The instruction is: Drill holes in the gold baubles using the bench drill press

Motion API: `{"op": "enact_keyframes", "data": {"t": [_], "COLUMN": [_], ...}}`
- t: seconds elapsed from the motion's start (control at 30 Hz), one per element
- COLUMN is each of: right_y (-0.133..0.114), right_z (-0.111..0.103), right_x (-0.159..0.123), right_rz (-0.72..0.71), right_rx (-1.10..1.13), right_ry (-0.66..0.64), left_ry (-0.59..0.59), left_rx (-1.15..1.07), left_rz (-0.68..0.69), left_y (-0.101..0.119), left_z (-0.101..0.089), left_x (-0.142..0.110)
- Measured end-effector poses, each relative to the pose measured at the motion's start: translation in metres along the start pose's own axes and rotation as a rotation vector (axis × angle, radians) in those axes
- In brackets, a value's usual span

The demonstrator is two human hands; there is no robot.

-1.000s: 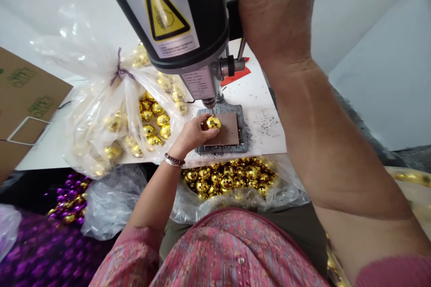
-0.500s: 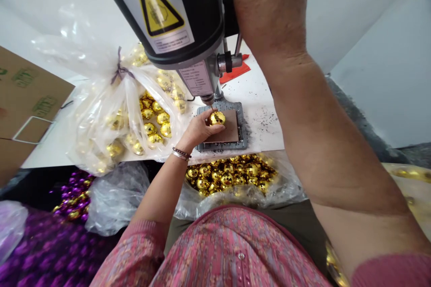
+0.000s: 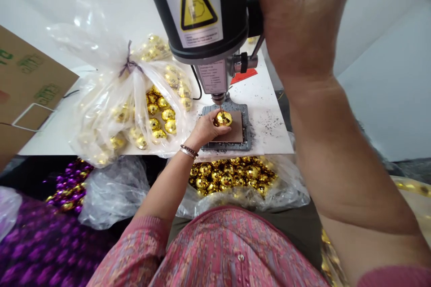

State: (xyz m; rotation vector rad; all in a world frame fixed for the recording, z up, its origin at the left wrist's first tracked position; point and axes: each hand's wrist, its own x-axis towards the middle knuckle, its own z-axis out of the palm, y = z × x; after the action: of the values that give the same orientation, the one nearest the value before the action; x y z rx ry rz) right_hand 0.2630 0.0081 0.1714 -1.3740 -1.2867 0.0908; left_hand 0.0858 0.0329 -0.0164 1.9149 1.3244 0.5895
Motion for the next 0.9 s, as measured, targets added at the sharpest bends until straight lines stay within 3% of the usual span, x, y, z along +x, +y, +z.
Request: {"op": "enact_keyframes", "data": {"t": [0.23, 0.37, 0.57, 0.9], "right_y": [0.018, 0.038, 0.068, 0.079], "right_z": [-0.018, -0.017, -0.005, 0.006], "right_x": [-0.058, -0.084, -0.094, -0.109], "right_rz": [-0.264, -0.324, -0.543, -0.545], "right_rx": [-0.126, -0.204, -0.151, -0.172], "right_ry": [0.035, 0.067, 0.211, 0.298], "left_ry": [-0.010, -0.017, -0.032, -0.024], "left_rx": [-0.039, -0.065, -0.060, -0.011], "left_rz": [0.004, 0.008, 0.006, 0.003], "left_y": [0.001, -0.002, 0.002, -0.001], "left_z": [-0.001, 0.002, 0.001, 0.004], "left_x": [-0.001, 0.001, -0.002, -0.004]}}
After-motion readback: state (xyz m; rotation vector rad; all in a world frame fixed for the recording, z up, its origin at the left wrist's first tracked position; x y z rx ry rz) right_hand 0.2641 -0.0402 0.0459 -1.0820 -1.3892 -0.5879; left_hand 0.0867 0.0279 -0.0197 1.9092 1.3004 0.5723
